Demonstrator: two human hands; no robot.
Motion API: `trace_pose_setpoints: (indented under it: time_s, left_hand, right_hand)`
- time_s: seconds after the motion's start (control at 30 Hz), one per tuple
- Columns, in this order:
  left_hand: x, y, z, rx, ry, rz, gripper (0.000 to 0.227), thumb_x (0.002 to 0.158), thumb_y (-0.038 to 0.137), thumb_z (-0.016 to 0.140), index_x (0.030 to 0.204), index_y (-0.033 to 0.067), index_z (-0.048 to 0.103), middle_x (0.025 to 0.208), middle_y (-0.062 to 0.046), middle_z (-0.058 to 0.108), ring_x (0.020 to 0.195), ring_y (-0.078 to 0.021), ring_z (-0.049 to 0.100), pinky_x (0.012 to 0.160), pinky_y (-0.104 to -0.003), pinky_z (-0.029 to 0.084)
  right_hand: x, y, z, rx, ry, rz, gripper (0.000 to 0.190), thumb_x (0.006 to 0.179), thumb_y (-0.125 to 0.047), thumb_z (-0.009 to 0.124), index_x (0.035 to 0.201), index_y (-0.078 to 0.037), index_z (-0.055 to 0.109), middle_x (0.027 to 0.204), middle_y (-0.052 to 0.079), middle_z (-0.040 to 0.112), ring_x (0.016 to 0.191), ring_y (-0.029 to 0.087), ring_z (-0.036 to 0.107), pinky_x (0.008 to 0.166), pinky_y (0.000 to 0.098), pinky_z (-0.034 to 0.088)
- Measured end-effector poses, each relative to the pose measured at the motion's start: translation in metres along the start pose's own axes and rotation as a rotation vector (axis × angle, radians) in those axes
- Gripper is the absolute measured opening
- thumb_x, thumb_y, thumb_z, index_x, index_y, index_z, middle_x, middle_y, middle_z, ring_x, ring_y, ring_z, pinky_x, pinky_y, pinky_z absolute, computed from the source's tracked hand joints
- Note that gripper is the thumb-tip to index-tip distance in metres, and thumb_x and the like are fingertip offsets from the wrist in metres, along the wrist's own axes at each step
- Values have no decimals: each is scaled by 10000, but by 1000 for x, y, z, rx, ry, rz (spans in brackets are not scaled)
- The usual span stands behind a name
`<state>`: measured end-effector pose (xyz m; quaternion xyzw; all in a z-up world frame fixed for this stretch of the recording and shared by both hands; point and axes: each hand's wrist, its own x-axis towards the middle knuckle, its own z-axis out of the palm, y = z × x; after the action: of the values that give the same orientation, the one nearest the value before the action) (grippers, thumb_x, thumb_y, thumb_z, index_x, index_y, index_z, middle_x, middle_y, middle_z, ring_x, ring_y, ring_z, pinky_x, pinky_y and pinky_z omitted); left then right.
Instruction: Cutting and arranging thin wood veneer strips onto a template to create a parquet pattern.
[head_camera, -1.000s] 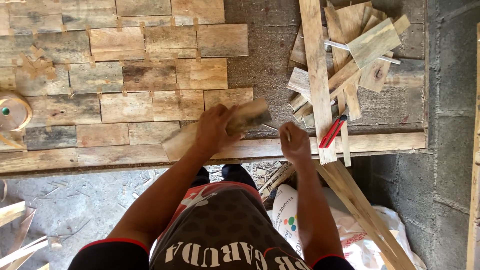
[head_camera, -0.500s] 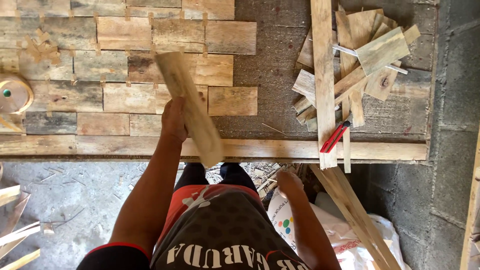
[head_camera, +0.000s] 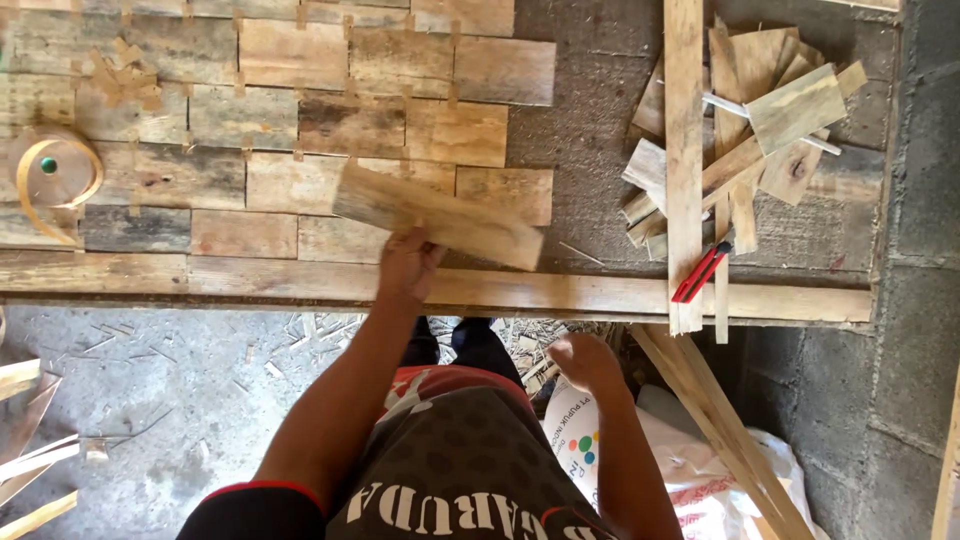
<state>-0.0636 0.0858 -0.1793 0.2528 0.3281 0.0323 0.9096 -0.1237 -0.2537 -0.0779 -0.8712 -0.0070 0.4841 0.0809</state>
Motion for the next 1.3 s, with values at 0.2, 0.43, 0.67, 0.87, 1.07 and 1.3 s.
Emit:
trace_pose_setpoints:
  time_s: [0.2,0.43,0.67,0.87,1.07,1.3]
  left_hand:
    - [-16,-44,47,29,105,-141,63,1011,119,723,998,58,712,1008,-132,719,920,-255,717,834,-403,625]
    - [-3,-70,57,-102,47,-195,175,953,167,725,1080,55,683,1044,-72,745,962,-232,733,862,-403,639]
    - [11,-49,24,157,228,-70,208,946,91,775,1069,-7,639,1002,-131,748,923,-272,754,893,-426,634]
    - [-14,-32,20,865,-3,372,251,968,28,650,1212,1,706,990,-136,738,894,-265,711,795,-378,566]
    - [-45,-23,51,1696,-317,847,321,922,116,732,1229,37,684,1330,-183,664,1206,-347,647,1026,-427,555]
    - [-48,-26,70,2083,-499,674,704,947,262,695,1485,-85,403,1613,-277,266,1524,-438,239,1211,-517,315]
  right_hand:
    - [16,-94,-19,1496,298,-212,482,993,-117,576,1451,-58,438,1312,142,677,1081,275,720,880,412,619]
    - [69,-111,-25,2124,395,-314,193,1023,-111,574,1201,-37,573,1158,119,718,1015,224,739,820,378,663]
    - [121,-50,-41,1973,724,-146,91,1051,-94,576,1101,-19,589,901,153,726,663,201,692,560,313,606]
    - [161,-14,-61,1835,778,-38,54,1046,-62,566,1091,-34,557,866,149,704,609,179,655,474,278,521]
    - [178,-14,-65,1868,719,-66,75,1032,-40,551,1095,-27,589,884,141,705,629,183,665,491,293,563]
    - [183,-18,-57,1828,683,-56,87,1060,-78,554,1086,-5,593,844,151,711,586,188,635,471,293,525]
